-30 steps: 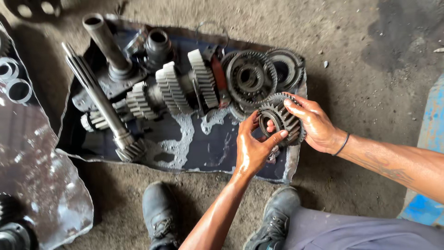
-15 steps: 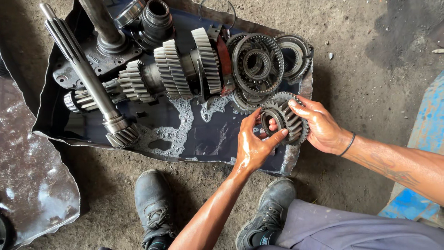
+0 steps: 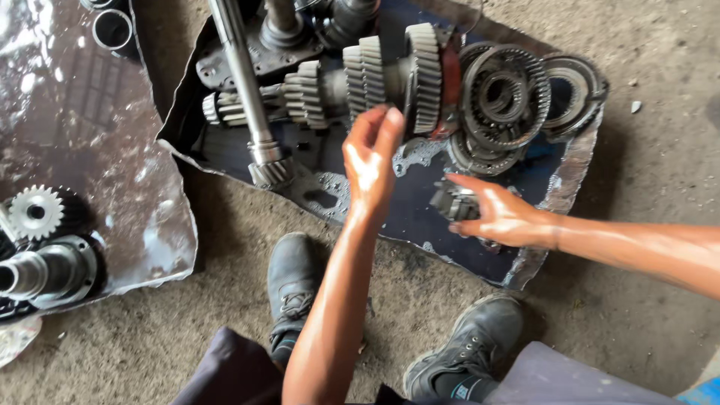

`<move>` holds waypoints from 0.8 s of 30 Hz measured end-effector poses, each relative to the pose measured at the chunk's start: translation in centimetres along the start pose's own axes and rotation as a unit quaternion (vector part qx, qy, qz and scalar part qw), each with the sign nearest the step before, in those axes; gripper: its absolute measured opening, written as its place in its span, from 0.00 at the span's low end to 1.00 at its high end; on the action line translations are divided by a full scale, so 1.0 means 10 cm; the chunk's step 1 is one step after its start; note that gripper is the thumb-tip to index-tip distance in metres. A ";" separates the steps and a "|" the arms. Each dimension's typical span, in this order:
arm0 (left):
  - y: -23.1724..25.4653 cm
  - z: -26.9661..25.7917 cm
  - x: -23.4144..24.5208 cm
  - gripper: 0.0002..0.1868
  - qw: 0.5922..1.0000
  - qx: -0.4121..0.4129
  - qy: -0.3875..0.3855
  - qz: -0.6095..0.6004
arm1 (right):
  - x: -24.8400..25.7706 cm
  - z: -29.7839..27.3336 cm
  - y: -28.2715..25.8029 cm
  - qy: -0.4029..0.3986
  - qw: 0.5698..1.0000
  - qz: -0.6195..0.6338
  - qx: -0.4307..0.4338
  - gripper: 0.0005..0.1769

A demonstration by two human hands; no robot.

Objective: The person cleans various metal gears, shafts, and mechanical components by hand using a cloth and a cleaning solution in trays on the floor, moving the pieces between trays and wiping each part individually.

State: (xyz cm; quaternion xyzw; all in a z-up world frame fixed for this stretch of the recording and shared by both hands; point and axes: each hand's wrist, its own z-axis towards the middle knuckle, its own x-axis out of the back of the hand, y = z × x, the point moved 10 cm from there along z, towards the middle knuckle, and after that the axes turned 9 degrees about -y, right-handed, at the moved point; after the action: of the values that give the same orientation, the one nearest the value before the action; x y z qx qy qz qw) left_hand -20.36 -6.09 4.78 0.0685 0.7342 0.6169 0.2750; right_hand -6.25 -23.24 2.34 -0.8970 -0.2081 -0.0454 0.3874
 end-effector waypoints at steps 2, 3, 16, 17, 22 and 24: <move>0.20 0.08 0.21 0.26 0.998 -0.012 0.031 -0.046 | -0.19 0.29 -0.43 0.014 0.979 -0.138 0.146 0.56; 0.29 0.09 0.29 0.25 0.996 -0.019 0.047 -0.069 | -0.31 0.35 -0.62 0.018 0.954 -0.206 0.218 0.54; 0.62 0.00 0.77 0.19 0.993 -0.044 0.074 -0.080 | -1.17 0.88 -1.17 0.088 0.621 -0.662 0.412 0.32; 0.59 0.01 0.79 0.19 0.993 -0.039 0.077 -0.080 | -1.19 0.91 -1.16 0.090 0.616 -0.666 0.411 0.31; 0.49 0.01 0.89 0.19 0.993 -0.034 0.086 -0.067 | -1.22 1.04 -1.14 0.086 0.637 -0.646 0.412 0.28; 0.47 0.02 0.89 0.19 0.994 -0.034 0.082 -0.060 | -1.19 1.03 -1.18 0.095 0.639 -0.644 0.410 0.28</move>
State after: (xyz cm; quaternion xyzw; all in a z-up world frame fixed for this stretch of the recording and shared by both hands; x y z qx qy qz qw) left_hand -28.88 -0.93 6.35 -0.0358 0.7353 0.6278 0.2528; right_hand -22.70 -12.68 0.22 -0.2755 -0.6926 -0.2780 0.6059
